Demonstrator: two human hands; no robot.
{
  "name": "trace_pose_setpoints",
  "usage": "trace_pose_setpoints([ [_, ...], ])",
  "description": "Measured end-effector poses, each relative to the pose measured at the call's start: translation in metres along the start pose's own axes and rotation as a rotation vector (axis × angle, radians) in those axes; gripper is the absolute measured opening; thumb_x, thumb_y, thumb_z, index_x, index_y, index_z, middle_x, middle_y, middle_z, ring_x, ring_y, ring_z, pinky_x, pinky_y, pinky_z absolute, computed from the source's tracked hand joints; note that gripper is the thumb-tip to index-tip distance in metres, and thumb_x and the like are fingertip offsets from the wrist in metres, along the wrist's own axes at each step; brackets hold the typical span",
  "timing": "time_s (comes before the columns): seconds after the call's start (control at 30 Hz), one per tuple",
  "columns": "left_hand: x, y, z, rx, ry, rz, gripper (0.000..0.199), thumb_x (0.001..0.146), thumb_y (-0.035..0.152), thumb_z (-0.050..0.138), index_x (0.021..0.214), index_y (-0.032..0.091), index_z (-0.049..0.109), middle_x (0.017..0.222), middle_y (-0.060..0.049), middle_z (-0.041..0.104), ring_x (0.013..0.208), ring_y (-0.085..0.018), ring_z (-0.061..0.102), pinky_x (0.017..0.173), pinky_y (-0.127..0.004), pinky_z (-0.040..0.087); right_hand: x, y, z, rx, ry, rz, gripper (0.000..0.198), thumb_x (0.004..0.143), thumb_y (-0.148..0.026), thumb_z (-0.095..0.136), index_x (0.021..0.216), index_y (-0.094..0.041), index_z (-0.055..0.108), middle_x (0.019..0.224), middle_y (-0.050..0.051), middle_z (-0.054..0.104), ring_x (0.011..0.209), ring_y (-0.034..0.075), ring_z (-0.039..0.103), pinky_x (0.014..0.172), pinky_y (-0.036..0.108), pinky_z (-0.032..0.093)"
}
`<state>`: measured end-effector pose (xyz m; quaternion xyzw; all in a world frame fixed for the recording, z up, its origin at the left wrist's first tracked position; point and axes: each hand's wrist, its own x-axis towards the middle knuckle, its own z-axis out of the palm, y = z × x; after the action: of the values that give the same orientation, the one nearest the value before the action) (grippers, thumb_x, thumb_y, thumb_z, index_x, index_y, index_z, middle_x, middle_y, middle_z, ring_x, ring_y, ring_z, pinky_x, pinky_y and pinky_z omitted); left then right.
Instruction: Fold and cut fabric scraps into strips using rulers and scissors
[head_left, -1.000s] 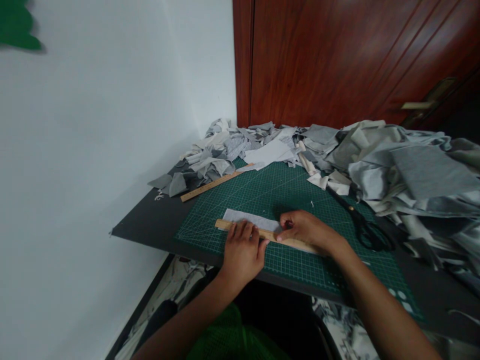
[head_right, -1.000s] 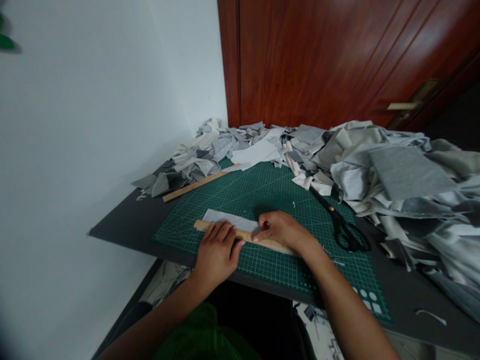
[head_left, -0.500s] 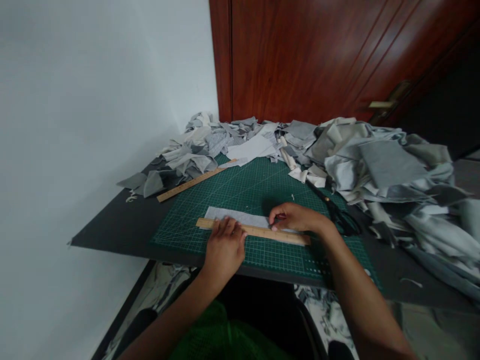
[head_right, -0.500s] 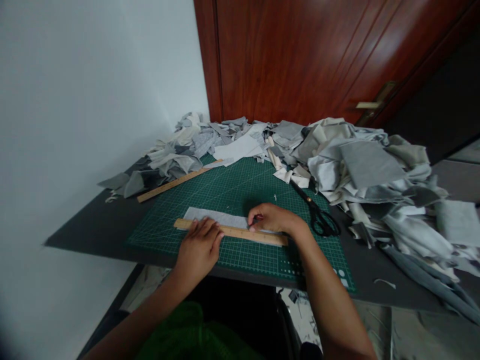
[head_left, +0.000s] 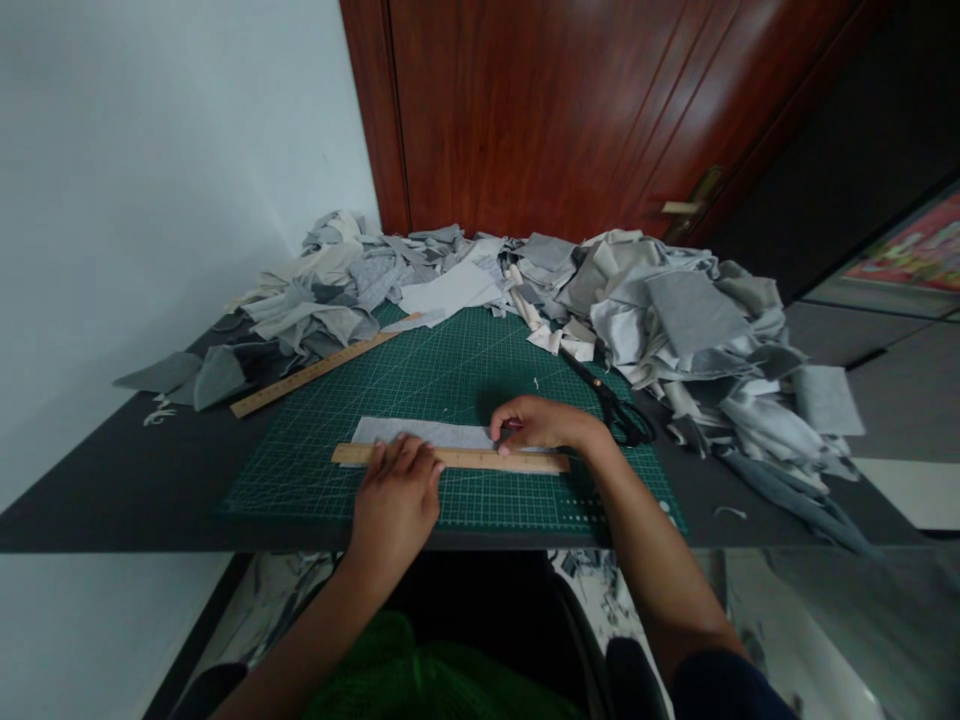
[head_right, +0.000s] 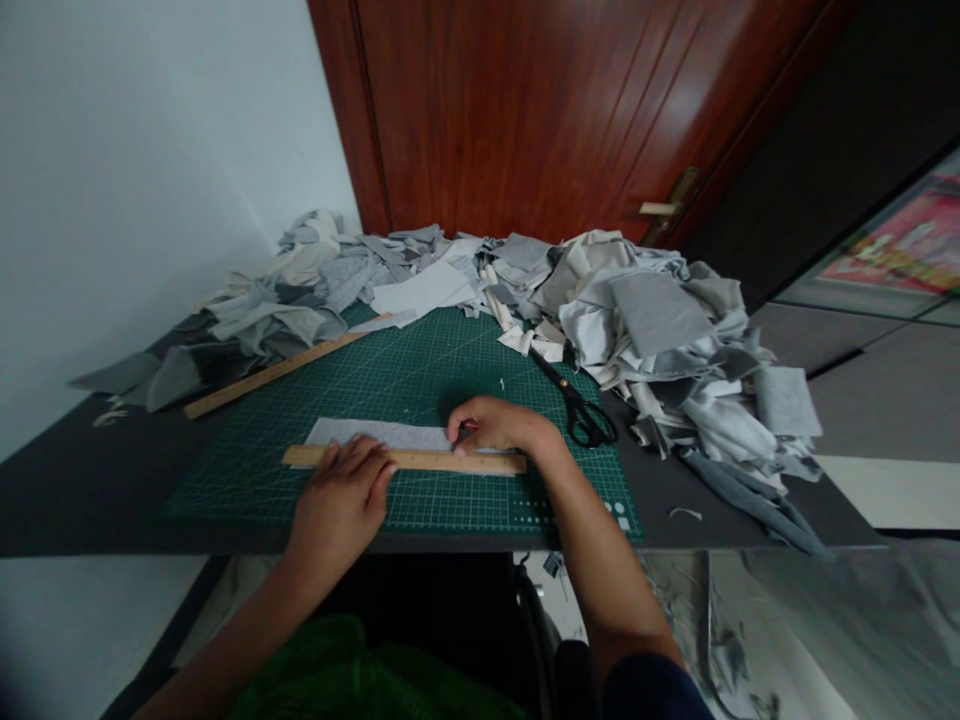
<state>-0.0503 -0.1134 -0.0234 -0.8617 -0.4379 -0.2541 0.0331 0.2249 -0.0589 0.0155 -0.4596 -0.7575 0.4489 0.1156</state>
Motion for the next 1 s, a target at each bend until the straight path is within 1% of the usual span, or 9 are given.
trace_pose_setpoints([
  [0.13, 0.0010, 0.0003, -0.0008, 0.000, -0.010, -0.007, 0.024, 0.102, 0.023, 0.044, 0.104, 0.018, 0.068, 0.114, -0.012, 0.071, 0.115, -0.035, 0.066, 0.111, -0.061, 0.044, 0.0000, 0.0017, -0.0001, -0.012, 0.011, -0.007, 0.018, 0.072, -0.023, 0.081, 0.089, -0.019, 0.076, 0.073, -0.006, 0.055, 0.070, 0.015, 0.050, 0.064, 0.025, 0.033],
  [0.23, 0.0016, -0.0001, -0.0008, 0.019, -0.020, 0.002, 0.026, 0.103, 0.023, 0.043, 0.105, 0.016, 0.067, 0.112, -0.013, 0.072, 0.115, -0.035, 0.065, 0.110, -0.061, 0.044, -0.0006, -0.0002, -0.0004, -0.006, 0.002, -0.008, 0.016, 0.073, -0.021, 0.081, 0.088, -0.019, 0.076, 0.074, -0.005, 0.058, 0.073, 0.015, 0.051, 0.066, 0.024, 0.034],
  [0.33, 0.0018, -0.0006, -0.0008, 0.047, -0.028, 0.011, 0.030, 0.103, 0.023, 0.042, 0.118, 0.013, 0.066, 0.118, -0.015, 0.070, 0.117, -0.036, 0.064, 0.110, -0.060, 0.043, -0.0008, -0.0037, -0.0010, -0.003, -0.007, -0.019, 0.015, 0.073, -0.019, 0.081, 0.087, -0.018, 0.074, 0.077, -0.004, 0.062, 0.075, 0.015, 0.052, 0.069, 0.024, 0.035],
  [0.4, 0.0020, -0.0005, -0.0011, 0.064, -0.032, 0.015, 0.032, 0.103, 0.023, 0.042, 0.123, 0.012, 0.065, 0.121, -0.016, 0.069, 0.118, -0.036, 0.064, 0.111, -0.060, 0.042, -0.0006, -0.0056, -0.0013, 0.003, -0.004, -0.026, 0.014, 0.073, -0.019, 0.081, 0.086, -0.018, 0.074, 0.078, -0.004, 0.062, 0.075, 0.015, 0.052, 0.070, 0.025, 0.035],
  [0.57, 0.0032, 0.0014, -0.0031, 0.090, -0.056, 0.026, 0.031, 0.103, 0.022, 0.042, 0.114, 0.012, 0.069, 0.115, -0.015, 0.070, 0.118, -0.036, 0.063, 0.111, -0.059, 0.043, -0.0002, -0.0066, -0.0015, 0.011, -0.009, -0.036, 0.015, 0.074, -0.020, 0.082, 0.085, -0.017, 0.073, 0.077, -0.005, 0.062, 0.074, 0.015, 0.052, 0.071, 0.025, 0.036],
  [0.67, 0.0047, 0.0023, -0.0049, 0.098, -0.059, 0.025, 0.030, 0.103, 0.022, 0.042, 0.115, 0.013, 0.069, 0.115, -0.015, 0.069, 0.118, -0.035, 0.062, 0.110, -0.059, 0.043, 0.0004, -0.0055, -0.0016, 0.001, -0.011, -0.040, 0.014, 0.075, -0.018, 0.082, 0.085, -0.017, 0.073, 0.076, -0.005, 0.061, 0.074, 0.015, 0.052, 0.071, 0.025, 0.036],
  [0.83, 0.0070, -0.0005, -0.0058, 0.095, -0.041, 0.036, 0.032, 0.103, 0.025, 0.042, 0.118, 0.014, 0.068, 0.115, -0.014, 0.068, 0.112, -0.035, 0.062, 0.103, -0.055, 0.048, 0.0018, -0.0032, -0.0025, -0.006, -0.010, -0.052, 0.015, 0.075, -0.013, 0.082, 0.085, -0.017, 0.072, 0.075, -0.006, 0.061, 0.074, 0.014, 0.052, 0.070, 0.024, 0.036],
  [1.0, 0.0078, -0.0037, -0.0034, 0.093, -0.019, 0.054, 0.034, 0.104, 0.028, 0.040, 0.118, 0.014, 0.068, 0.113, -0.014, 0.067, 0.109, -0.035, 0.062, 0.101, -0.054, 0.049, 0.0016, -0.0032, -0.0039, -0.023, -0.022, -0.080, 0.010, 0.079, -0.014, 0.078, 0.086, -0.017, 0.072, 0.080, -0.005, 0.064, 0.078, 0.014, 0.055, 0.072, 0.024, 0.037],
])
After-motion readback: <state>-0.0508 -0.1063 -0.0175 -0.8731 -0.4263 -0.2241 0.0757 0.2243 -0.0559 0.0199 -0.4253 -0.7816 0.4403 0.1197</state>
